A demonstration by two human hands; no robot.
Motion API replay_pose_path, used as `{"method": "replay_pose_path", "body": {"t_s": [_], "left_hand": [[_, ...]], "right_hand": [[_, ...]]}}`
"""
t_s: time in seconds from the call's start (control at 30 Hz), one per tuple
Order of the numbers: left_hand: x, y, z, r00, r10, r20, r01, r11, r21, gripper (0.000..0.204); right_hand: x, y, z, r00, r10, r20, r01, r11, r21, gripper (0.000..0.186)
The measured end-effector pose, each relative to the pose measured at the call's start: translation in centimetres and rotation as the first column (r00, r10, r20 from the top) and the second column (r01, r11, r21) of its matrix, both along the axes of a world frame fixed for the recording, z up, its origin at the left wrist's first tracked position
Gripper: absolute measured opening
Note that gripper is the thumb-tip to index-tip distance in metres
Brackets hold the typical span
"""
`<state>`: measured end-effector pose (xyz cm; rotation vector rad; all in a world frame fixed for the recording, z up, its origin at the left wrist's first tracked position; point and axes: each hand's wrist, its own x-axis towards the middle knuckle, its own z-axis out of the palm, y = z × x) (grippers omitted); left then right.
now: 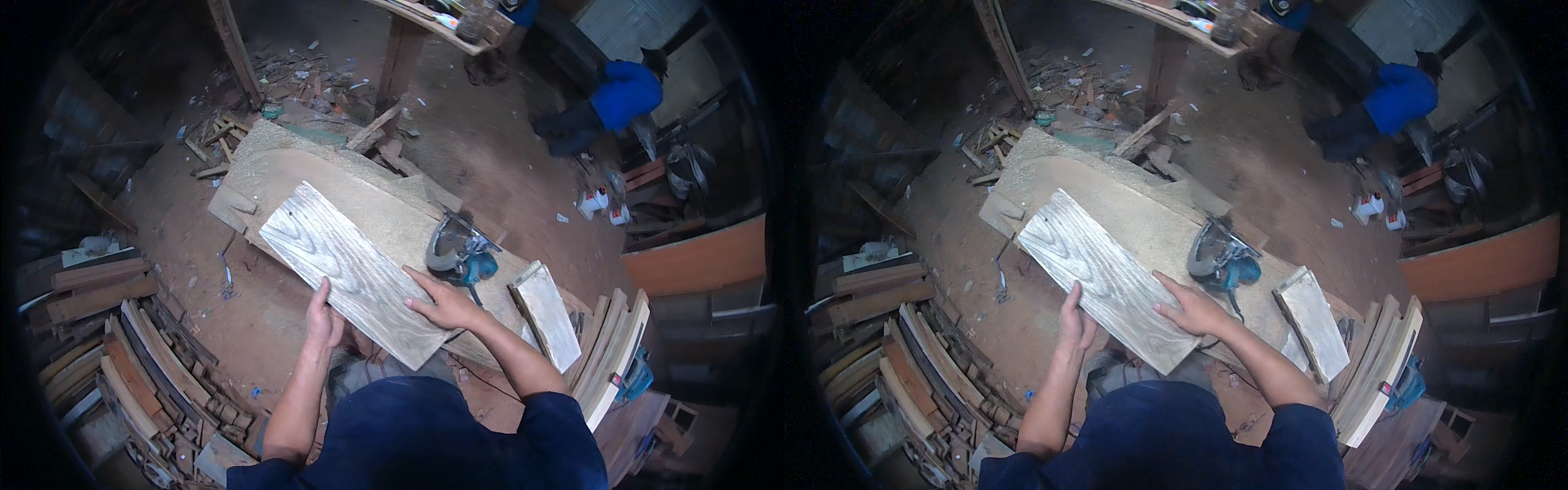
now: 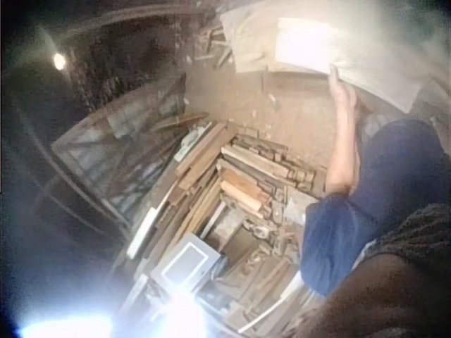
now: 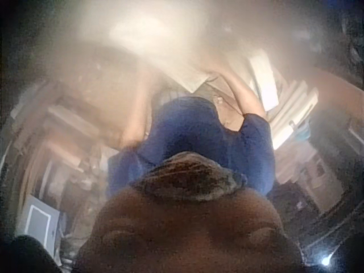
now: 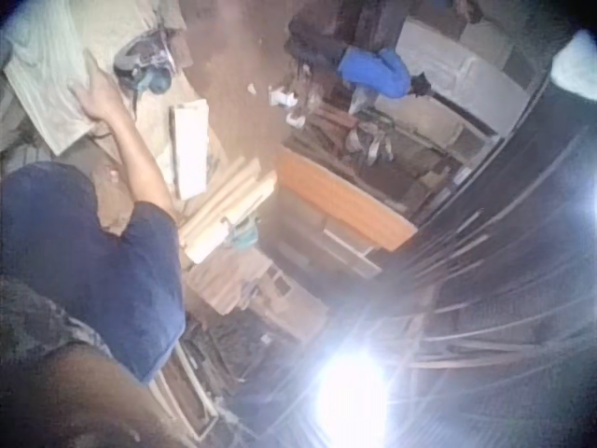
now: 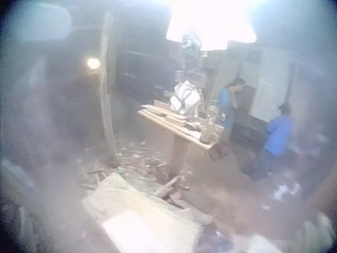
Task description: The person uses a circular saw to cut a piece of wood on a workbench. They position the wood, operate the saw to make a cut, and then move the cut piece aside. The process is repeated with different pieces of wood.
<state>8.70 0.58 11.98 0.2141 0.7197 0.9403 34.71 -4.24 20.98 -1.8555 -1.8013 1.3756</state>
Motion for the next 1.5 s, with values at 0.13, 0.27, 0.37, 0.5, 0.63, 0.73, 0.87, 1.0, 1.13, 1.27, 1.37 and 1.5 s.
{"method": "replay_pose_path", "body": {"t_s": [0.13,0.27,0.37,0.5,0.63,0.73,0.87,1.0,1.13,1.27,1.37,1.5], "left_hand": [[-3.3,3.5,-1.4,0.989,0.107,0.103,-0.111,0.993,0.029,0.065],[-5.8,5.8,-4.7,0.959,0.242,-0.147,-0.234,0.970,0.070,0.060],[-7.7,7.0,-10.0,0.966,0.257,-0.006,-0.257,0.965,-0.041,0.062],[-8.1,8.8,-9.4,0.968,0.249,-0.025,-0.249,0.955,-0.158,0.066],[-9.2,9.9,-10.3,0.956,0.266,-0.124,-0.284,0.946,-0.158,0.068],[-10.2,10.4,-10.8,0.937,0.306,-0.169,-0.326,0.940,-0.106,0.059],[-11.1,11.2,-5.5,0.904,0.255,-0.345,-0.254,0.966,0.048,0.048],[-8.7,11.6,-3.3,0.791,0.285,-0.541,-0.275,0.956,0.102,0.052],[-7.9,11.8,-4.5,0.710,0.340,-0.617,-0.330,0.934,0.136,0.051],[-10.0,10.5,-6.7,0.755,0.288,-0.589,-0.289,0.953,0.095,0.052],[-11.6,7.5,-9.9,0.831,0.202,-0.518,-0.208,0.977,0.048,0.048],[-12.7,5.9,-15.9,0.875,-0.066,-0.479,-0.099,0.945,-0.311,0.049]], "right_hand": [[-5.3,2.0,0.0,0.992,-0.030,-0.123,0.051,0.984,0.170,0.059],[-12.3,3.4,3.4,0.994,-0.081,-0.075,0.098,0.958,0.270,0.047],[-15.2,4.4,4.0,0.999,-0.039,-0.032,0.047,0.940,0.339,0.045],[-16.3,5.5,3.9,0.999,-0.030,-0.044,0.042,0.955,0.294,0.046],[-16.4,6.2,1.6,0.992,-0.031,-0.126,0.065,0.959,0.276,0.045],[-16.4,7.4,-0.2,0.973,-0.173,-0.156,0.190,0.976,0.105,0.045],[-14.9,8.7,-7.5,0.908,-0.349,-0.230,0.328,0.936,-0.127,0.049],[-14.2,9.3,-12.8,0.734,-0.550,-0.398,0.298,0.787,-0.540,0.051],[-14.6,9.7,-14.1,0.715,-0.600,-0.358,0.282,0.716,-0.638,0.048],[-14.5,9.9,-15.7,0.766,-0.534,-0.357,0.309,0.793,-0.525,0.046],[-13.6,10.2,-17.4,0.887,-0.336,-0.318,0.274,0.935,-0.223,0.046],[-14.6,11.7,-18.4,0.987,-0.149,0.058,0.156,0.975,-0.159,0.042]]}}
